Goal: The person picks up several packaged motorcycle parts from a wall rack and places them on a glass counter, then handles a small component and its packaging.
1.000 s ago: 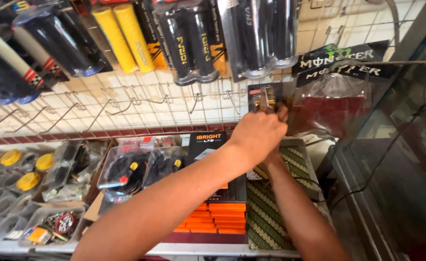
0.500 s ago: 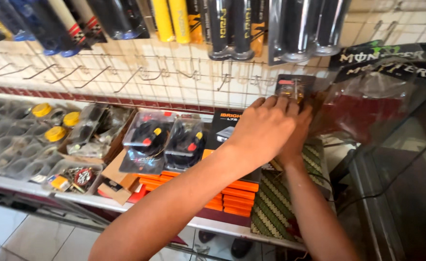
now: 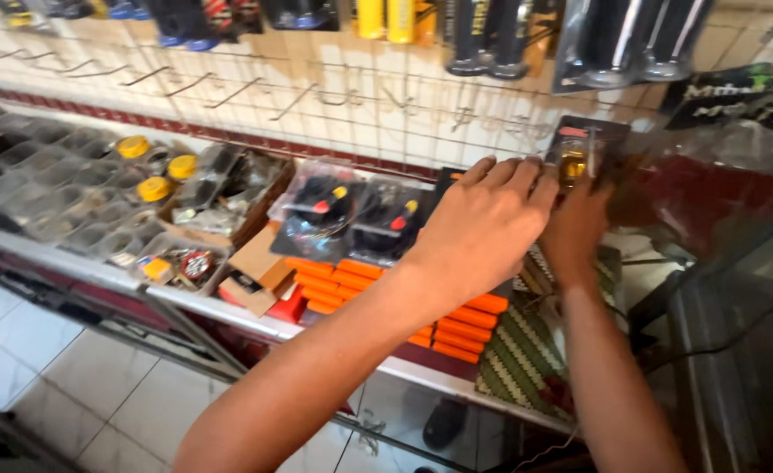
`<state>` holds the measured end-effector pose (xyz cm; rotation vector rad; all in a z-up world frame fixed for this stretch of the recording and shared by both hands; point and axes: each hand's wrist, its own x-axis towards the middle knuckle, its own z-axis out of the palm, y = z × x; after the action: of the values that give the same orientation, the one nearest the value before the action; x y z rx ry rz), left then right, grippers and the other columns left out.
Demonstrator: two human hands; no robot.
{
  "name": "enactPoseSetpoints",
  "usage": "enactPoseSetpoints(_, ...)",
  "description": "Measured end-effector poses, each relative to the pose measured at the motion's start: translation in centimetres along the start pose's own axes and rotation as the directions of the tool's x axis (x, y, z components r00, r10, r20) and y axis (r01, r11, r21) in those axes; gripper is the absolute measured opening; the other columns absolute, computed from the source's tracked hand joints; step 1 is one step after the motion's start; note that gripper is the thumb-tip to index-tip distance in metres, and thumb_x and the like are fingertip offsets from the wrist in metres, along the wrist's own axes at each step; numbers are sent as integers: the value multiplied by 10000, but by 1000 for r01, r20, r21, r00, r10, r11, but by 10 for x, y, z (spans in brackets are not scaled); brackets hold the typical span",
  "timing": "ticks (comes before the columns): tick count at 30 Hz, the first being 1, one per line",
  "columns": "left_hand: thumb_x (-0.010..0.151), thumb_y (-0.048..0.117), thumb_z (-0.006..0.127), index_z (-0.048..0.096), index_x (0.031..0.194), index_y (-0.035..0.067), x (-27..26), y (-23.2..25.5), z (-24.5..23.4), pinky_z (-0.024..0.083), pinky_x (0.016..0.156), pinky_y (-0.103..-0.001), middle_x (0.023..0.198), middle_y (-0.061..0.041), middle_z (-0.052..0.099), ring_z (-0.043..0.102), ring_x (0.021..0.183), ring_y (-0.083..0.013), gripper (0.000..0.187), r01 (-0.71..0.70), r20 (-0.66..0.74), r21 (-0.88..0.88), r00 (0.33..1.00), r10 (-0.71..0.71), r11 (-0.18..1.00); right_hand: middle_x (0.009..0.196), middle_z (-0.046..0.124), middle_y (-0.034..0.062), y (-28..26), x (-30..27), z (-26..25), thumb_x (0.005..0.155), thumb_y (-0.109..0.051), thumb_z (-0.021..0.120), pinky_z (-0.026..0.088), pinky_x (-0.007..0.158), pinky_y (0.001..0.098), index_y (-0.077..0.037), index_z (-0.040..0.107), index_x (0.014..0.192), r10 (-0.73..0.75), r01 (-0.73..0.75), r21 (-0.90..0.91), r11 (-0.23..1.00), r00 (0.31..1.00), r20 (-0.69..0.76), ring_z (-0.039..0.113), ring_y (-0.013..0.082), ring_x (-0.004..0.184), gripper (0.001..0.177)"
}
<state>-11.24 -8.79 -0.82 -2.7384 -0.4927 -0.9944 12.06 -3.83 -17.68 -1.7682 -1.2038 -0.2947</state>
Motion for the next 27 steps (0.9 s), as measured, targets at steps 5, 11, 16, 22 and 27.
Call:
enactPoseSetpoints(5, 698, 53, 753, 597, 1269, -50, -39, 5, -30, 474, 1076, -445, 1239, -182, 640, 628, 1183, -325, 601, 72, -64, 67, 996, -68, 995, 1318, 616, 328, -18, -21, -52, 986, -56, 672, 465, 1140, 545, 116, 562, 1396, -362, 364, -16, 931, 920, -153, 584, 477, 1256, 458)
enactPoseSetpoints(11, 726, 72, 694, 576, 1304, -56, -120, 6, -86, 431, 1122, -488, 1324, -221, 606, 579, 1280, -355, 603, 274, -137, 131, 957, -257, 953, 1166, 659, 238, -137, -98, -117, 1069, 65, 588, 521, 945, 405, 77, 633, 1370, -265, 287, 141, 947, 951, -157, 654, 336, 1039, 304)
enactPoseSetpoints(16, 829, 73, 685, 575, 1348, -25, -216, 28, -123, 399, 1179, -478, 1368, -191, 601, 554, 1331, -362, 540, 575, -287, 115, 800, -527, 810, 1167, 720, 166, -244, -171, -114, 1042, -26, 664, 558, 948, 368, 8, 694, 1260, -485, 398, 456, 796, 870, 88, 717, 254, 1058, 222)
enactPoseSetpoints(22, 847, 108, 687, 599, 1299, -18, -334, 64, -135, 384, 1122, -495, 1357, -201, 614, 543, 1316, -367, 477, 842, -346, 120, 532, -773, 526, 1166, 718, 157, -326, -249, -79, 862, -25, 699, 547, 941, 396, -20, 696, 1175, -751, 463, 677, 571, 628, 204, 701, 333, 1094, 313)
enactPoseSetpoints(27, 862, 110, 690, 605, 1276, -23, -389, 90, -156, 401, 1107, -493, 1339, -203, 625, 558, 1305, -361, 444, 912, -469, 164, 406, -784, 375, 1208, 712, 161, -362, -295, -64, 860, -22, 689, 531, 976, 399, -16, 688, 1211, -872, 420, 817, 396, 451, 190, 689, 329, 1133, 351)
